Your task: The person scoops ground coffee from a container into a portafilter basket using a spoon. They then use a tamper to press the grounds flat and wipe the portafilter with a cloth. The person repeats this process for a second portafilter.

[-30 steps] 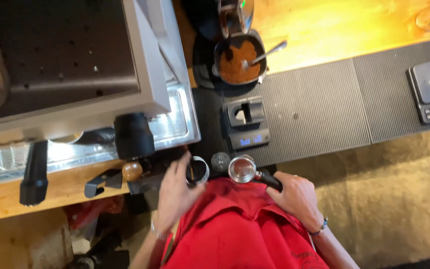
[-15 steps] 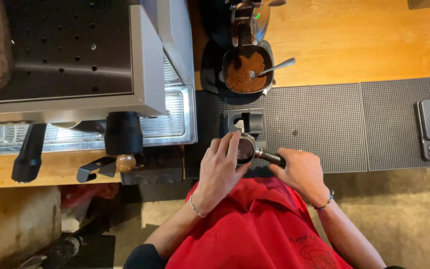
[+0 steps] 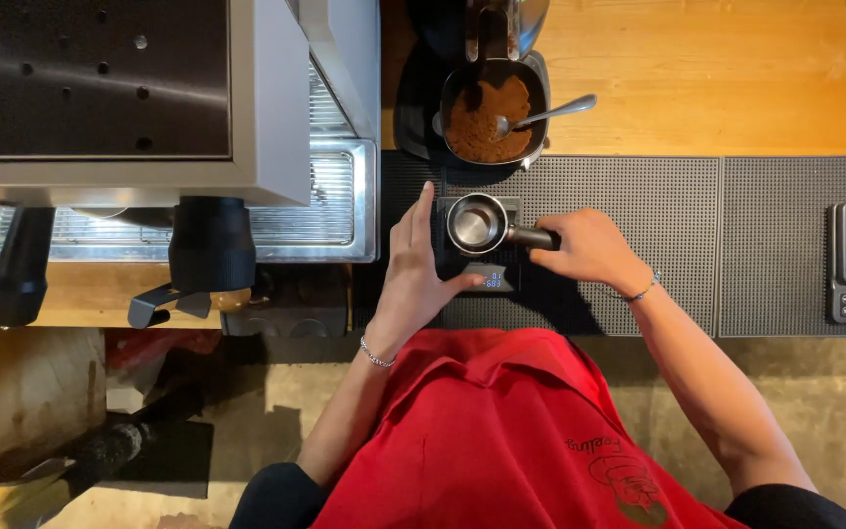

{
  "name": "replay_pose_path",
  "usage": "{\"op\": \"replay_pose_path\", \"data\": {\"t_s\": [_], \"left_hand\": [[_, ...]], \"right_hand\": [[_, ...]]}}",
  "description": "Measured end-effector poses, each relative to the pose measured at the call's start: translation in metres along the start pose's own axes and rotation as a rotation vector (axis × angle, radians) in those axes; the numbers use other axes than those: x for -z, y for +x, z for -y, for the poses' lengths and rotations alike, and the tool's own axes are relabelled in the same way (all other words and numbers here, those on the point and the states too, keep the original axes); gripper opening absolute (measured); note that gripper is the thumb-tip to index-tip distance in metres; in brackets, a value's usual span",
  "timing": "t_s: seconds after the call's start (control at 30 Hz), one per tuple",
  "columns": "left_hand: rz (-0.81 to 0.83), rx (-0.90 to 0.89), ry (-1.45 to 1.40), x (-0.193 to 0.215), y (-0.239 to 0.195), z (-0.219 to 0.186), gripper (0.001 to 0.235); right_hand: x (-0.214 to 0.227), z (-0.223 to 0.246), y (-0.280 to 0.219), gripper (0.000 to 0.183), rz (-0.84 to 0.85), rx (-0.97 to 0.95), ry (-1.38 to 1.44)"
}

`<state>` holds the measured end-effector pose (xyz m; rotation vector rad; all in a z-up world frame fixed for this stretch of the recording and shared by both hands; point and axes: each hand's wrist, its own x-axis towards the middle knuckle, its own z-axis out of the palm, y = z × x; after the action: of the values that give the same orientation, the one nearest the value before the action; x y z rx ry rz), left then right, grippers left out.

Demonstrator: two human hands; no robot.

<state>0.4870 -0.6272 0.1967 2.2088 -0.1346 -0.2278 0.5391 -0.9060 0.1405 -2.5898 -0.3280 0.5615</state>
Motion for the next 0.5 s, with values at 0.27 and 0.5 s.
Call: {"op": "replay_pose_path", "data": {"t_s": [0.27,0.5], "left_hand": [[-0.072,-0.021,-0.556,-0.014,0.028,0.034,0.080],[-0.256,0.070,-0.679,-0.035,0.116,0.061,0.067]], "right_hand": [[0.049,0.042,0.013,0.049,0.310,0.019,-0.061],[0.068,0.005,0.066,0.073,0.071,-0.368,0.576]]}}
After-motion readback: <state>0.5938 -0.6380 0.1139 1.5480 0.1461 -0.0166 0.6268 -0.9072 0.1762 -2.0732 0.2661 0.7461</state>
